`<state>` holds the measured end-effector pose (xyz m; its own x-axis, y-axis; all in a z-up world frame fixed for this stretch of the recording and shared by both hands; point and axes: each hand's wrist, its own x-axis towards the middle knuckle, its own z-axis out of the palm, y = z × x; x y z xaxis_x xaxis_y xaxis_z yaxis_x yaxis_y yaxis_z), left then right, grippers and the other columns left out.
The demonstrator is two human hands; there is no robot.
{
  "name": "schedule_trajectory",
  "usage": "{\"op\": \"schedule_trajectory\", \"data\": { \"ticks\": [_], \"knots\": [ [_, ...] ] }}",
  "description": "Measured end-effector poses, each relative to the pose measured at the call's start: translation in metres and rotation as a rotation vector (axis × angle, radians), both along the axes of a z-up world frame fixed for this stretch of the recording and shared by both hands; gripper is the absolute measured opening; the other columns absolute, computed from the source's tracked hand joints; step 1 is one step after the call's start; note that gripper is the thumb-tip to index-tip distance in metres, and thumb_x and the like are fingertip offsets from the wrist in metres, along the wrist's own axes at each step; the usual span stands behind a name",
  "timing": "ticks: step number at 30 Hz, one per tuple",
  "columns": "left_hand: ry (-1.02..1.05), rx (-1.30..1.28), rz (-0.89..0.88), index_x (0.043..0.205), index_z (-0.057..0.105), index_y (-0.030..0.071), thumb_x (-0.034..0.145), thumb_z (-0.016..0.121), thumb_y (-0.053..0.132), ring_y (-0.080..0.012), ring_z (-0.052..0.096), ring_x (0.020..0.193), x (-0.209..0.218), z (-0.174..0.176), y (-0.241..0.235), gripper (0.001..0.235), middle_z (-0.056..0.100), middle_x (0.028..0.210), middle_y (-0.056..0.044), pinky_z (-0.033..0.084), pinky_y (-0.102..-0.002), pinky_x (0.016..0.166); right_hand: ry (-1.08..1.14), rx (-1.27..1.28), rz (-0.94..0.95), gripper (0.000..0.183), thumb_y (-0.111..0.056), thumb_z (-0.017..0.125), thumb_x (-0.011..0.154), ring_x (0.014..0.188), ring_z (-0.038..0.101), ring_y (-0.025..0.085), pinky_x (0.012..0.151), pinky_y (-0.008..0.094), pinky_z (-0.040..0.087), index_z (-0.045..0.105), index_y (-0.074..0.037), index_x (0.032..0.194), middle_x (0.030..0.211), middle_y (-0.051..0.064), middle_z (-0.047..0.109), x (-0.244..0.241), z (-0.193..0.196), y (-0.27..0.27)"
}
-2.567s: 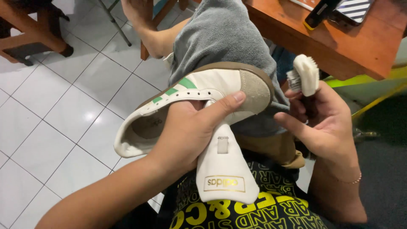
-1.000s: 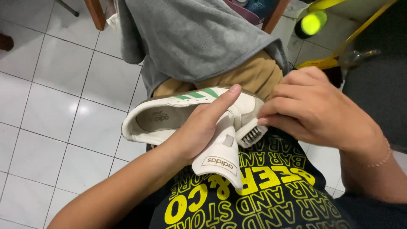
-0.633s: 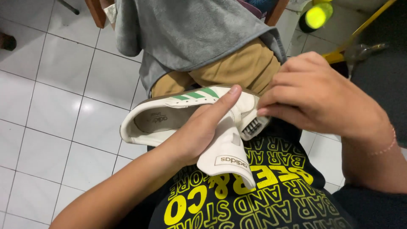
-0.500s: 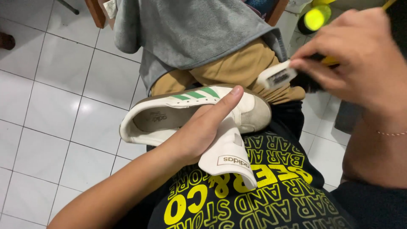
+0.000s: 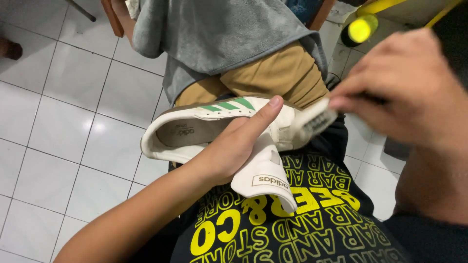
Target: The person holds a white Adidas sneaker on their lap and scrubs the toe and side panels with a small brush. They rotate the shoe to access different areas and continue scrubbing the upper fabric and sole edges.
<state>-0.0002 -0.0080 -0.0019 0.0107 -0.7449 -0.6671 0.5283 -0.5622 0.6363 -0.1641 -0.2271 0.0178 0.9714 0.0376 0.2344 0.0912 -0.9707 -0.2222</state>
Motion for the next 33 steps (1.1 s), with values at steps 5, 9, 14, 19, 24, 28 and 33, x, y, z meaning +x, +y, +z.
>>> {"op": "schedule_trajectory", "data": {
  "ticks": [5,9,14,19,24,28,33],
  "knots": [
    [-0.192,0.062,-0.124,0.07,0.068,0.01,0.093,0.042,0.062,-0.0143,0.051,0.054,0.003,0.013,-0.005,0.062,0.058,0.057,-0.006,0.037,-0.028,0.053,0.065,-0.032,0.225,0.019,-0.039,0.076,0.094,0.082,0.058,0.023,0.081,0.041,0.036,0.072,-0.02,0.093,0.083,-0.003,0.066,0.023,0.0,0.009],
    [-0.136,0.129,-0.15,0.07,0.07,0.004,0.091,0.04,0.065,-0.0205,0.059,0.048,0.004,0.017,-0.005,0.071,0.059,0.052,-0.011,0.043,-0.029,0.049,-0.031,-0.201,0.008,0.022,-0.031,0.083,0.114,0.091,0.063,0.029,0.082,0.04,0.045,0.082,-0.01,0.108,0.098,0.006,0.074,0.009,0.012,-0.022],
    [-0.143,0.057,-0.128,0.072,0.067,0.01,0.093,0.04,0.064,-0.017,0.052,0.049,0.005,0.013,-0.004,0.064,0.054,0.053,-0.007,0.037,-0.029,0.049,0.036,-0.046,0.213,0.018,-0.04,0.076,0.096,0.084,0.058,0.023,0.083,0.042,0.035,0.072,-0.023,0.093,0.083,-0.005,0.065,0.025,0.006,0.024],
    [-0.174,0.031,-0.092,0.055,0.054,0.014,0.093,0.042,0.065,-0.0149,0.044,0.042,0.008,0.006,-0.005,0.064,0.046,0.045,-0.003,0.03,-0.029,0.045,0.024,-0.042,0.068,0.016,-0.032,0.083,0.099,0.088,0.061,0.024,0.091,0.042,0.033,0.074,-0.018,0.097,0.091,-0.006,0.071,0.011,0.001,-0.002],
    [-0.109,0.061,-0.072,0.079,0.072,0.006,0.093,0.041,0.061,-0.017,0.055,0.058,0.007,0.007,-0.006,0.064,0.061,0.061,-0.009,0.043,-0.029,0.057,0.068,0.023,0.202,0.018,-0.039,0.071,0.097,0.079,0.057,0.025,0.078,0.041,0.035,0.07,-0.021,0.094,0.081,-0.006,0.063,0.014,0.009,0.034],
    [-0.197,0.041,-0.103,0.061,0.064,0.01,0.093,0.045,0.061,-0.0147,0.051,0.047,0.006,0.006,-0.004,0.064,0.053,0.049,-0.005,0.036,-0.028,0.047,0.12,0.1,0.153,0.014,-0.034,0.078,0.091,0.084,0.059,0.024,0.083,0.042,0.034,0.072,-0.021,0.093,0.083,-0.006,0.068,0.01,-0.001,0.0],
    [-0.104,0.06,-0.075,0.061,0.062,0.008,0.093,0.042,0.065,-0.0181,0.051,0.043,0.008,0.002,-0.005,0.068,0.051,0.046,-0.007,0.038,-0.029,0.045,0.038,0.019,-0.041,0.011,-0.035,0.08,0.094,0.095,0.065,0.023,0.097,0.05,0.032,0.076,-0.026,0.097,0.095,-0.008,0.074,-0.012,-0.004,0.002]
  ]
}}
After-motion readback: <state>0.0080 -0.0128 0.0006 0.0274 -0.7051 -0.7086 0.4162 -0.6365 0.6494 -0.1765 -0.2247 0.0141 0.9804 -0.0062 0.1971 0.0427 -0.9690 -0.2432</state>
